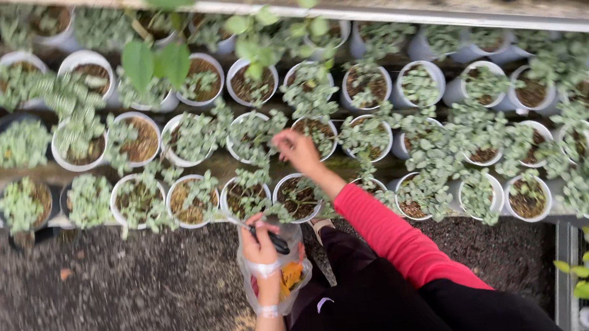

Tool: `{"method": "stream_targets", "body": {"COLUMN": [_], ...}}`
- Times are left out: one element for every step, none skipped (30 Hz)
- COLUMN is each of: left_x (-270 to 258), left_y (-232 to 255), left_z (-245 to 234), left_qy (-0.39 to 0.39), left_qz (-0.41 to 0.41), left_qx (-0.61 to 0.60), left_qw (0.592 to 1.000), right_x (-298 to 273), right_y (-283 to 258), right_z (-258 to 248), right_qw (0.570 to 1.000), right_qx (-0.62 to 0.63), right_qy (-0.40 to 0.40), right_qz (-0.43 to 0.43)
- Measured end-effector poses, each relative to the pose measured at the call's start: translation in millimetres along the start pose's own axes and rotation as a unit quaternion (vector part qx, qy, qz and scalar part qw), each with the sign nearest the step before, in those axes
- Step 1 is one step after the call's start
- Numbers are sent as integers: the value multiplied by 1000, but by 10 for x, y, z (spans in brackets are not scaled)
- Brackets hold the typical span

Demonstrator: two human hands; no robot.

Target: The person uses shears to prune stems and leaves from various potted plants on tiered racks, collecting the cuttings in a plastic bag held in one hand.

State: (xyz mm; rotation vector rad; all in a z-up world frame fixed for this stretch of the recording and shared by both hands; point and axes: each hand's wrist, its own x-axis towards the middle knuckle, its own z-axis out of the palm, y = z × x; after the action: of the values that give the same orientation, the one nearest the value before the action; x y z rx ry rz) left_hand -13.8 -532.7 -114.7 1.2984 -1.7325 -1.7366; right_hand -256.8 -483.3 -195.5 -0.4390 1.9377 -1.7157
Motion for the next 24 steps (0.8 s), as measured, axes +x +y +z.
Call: {"method": "stream_targets", "body": {"left_x": [14, 48, 84, 117, 155, 188, 174, 150, 134, 155, 188, 204, 203, 182, 166, 193, 224, 259, 257, 261, 267, 258, 250, 243], "left_y": [-12, -33, -50, -83, -116, -165, -88, -8, 70, 61, 49, 26, 73, 115, 152, 95, 36, -17, -43, -74, -107, -119, -131, -146], "left_z": [-39, -48, -56, -67, -71, -108, -128, -180, -239, -233, -237, -249, -243, -256, -276, -264, -253, -254, -252, -250, -249, -254, -255, -258], "left_qy": [-17, 1, 20, 2, 9, 16, -3, 16, 36, 25, 34, 48, 41, 40, 39, 37, 36, 34, 32, 24, 17, 15, 14, 12], "left_qz": [9, 30, 52, 63, 46, 24, 31, -9, -48, -42, -35, -30, -26, -29, -32, -28, -21, -13, -10, 2, 13, 16, 26, 35], "left_qx": [1, 35, 67, 63, 17, -26, -27, 6, 40, 41, 1, -40, -41, -17, 7, 6, -16, -36, -35, -45, -54, -54, -61, -66], "left_qw": [1000, 999, 996, 996, 999, 999, 999, 1000, 997, 998, 999, 998, 998, 999, 999, 999, 999, 999, 999, 999, 998, 998, 998, 997], "right_x": [-158, -281, -394, -635, -886, -1167, -1350, -1542, -1729, -1877, -2020, -2163, -2218, -2282, -2341, -2356, -2370, -2384, -2399, -2409, -2418, -2440, -2461, -2485], "right_y": [97, 203, 310, -84, -468, -826, -844, -863, -876, -900, -918, -930, -780, -630, -475, -476, -473, -475, -409, -338, -265, -269, -272, -271], "right_z": [59, 104, 156, 108, 82, 111, 99, 122, 164, 176, 208, 246, 329, 420, 519, 559, 602, 658, 710, 767, 825, 857, 886, 920], "right_qw": [1000, 999, 995, 996, 997, 994, 996, 990, 978, 981, 969, 954, 956, 957, 953, 954, 952, 950, 951, 953, 955, 955, 957, 960], "right_qx": [0, 47, 93, 89, 50, 12, 10, 39, 69, 69, 75, 79, 78, 19, -39, -40, -67, -92, -92, -110, -128, -128, -135, -142], "right_qy": [18, -3, -25, -5, -55, -104, -84, -126, -169, -157, -214, -275, -269, -285, -299, -297, -298, -299, -297, -283, -268, -266, -254, -241], "right_qz": [-6, 1, 6, -4, 5, 17, 12, 56, 99, 95, 95, 95, 91, 42, -7, -10, -6, -2, -5, -8, -11, -14, -15, -15]}}
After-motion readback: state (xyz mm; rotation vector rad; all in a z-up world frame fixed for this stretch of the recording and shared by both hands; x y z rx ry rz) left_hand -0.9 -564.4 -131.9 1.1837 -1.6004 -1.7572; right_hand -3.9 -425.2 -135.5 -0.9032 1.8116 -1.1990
